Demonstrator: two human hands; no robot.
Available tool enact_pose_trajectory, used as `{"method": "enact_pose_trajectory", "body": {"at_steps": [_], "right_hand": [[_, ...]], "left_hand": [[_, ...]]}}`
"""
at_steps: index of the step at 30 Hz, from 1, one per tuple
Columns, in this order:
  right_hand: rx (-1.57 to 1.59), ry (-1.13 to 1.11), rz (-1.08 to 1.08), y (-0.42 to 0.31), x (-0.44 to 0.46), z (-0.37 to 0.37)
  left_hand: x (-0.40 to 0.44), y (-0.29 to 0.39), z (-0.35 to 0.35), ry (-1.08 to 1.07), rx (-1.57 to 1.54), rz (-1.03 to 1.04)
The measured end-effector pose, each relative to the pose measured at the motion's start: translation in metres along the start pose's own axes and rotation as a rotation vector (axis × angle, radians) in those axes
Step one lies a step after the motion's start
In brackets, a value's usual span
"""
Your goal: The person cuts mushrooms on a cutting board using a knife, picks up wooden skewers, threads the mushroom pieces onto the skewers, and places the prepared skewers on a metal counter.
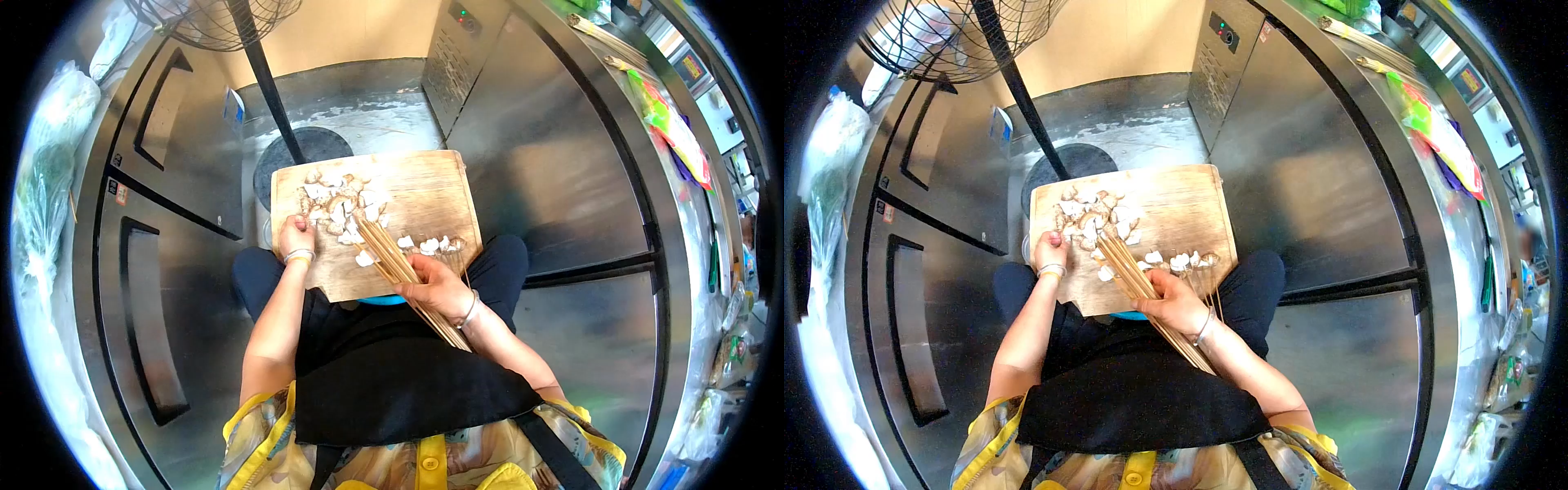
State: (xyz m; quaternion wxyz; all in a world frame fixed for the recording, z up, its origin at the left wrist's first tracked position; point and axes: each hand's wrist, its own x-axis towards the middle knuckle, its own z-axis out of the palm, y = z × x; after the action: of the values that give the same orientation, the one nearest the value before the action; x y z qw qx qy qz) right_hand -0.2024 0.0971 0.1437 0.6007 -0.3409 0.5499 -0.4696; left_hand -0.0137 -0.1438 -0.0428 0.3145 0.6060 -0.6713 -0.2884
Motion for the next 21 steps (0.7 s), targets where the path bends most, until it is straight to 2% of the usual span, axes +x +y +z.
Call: {"method": "enact_pose_trajectory", "body": {"at_steps": [2, 4, 5, 7, 9, 10, 11, 14, 16, 17, 21], "right_hand": [[0.021, -0.013, -0.01, 0.0, 0.0, 0.001], [0.051, -0.033, -0.016, 0.0, 0.001, 0.004], [0.018, -0.031, -0.009, -0.003, 0.001, 0.004], [-0.005, -0.034, 0.009, -0.003, 0.0, 0.006], [-0.086, -0.043, 0.049, -0.004, 0.002, 0.005], [-0.195, -0.026, -0.043, -0.001, 0.003, 0.006], [-0.195, -0.026, -0.044, 0.002, 0.006, 0.005], [-0.381, 0.034, -0.188, 0.017, 0.01, 0.003], [-0.339, 0.012, -0.107, 0.006, 0.006, 0.009], [-0.298, -0.002, -0.031, 0.002, 0.005, 0.011], [-0.239, -0.029, -0.047, 0.002, 0.005, 0.015]], "left_hand": [[-0.001, -0.009, 0.004, 0.021, 0.028, 0.03], [-0.012, -0.012, -0.003, -0.112, -0.208, 0.012], [-0.018, -0.012, -0.004, -0.112, -0.208, 0.012], [-0.042, 0.023, -0.031, -0.341, -0.585, -0.28], [-0.049, 0.025, -0.037, -0.391, -0.577, -0.289], [-0.062, 0.037, -0.046, -0.401, -0.82, -0.365], [-0.07, 0.053, -0.055, -0.407, -1.066, -0.432], [-0.082, 0.071, -0.077, -0.48, -1.258, -0.501], [-0.087, 0.07, -0.08, -0.555, -1.459, -0.526], [-0.087, 0.072, -0.08, -0.555, -1.459, -0.526], [-0.093, 0.079, -0.085, -0.582, -1.503, -0.537]]}}
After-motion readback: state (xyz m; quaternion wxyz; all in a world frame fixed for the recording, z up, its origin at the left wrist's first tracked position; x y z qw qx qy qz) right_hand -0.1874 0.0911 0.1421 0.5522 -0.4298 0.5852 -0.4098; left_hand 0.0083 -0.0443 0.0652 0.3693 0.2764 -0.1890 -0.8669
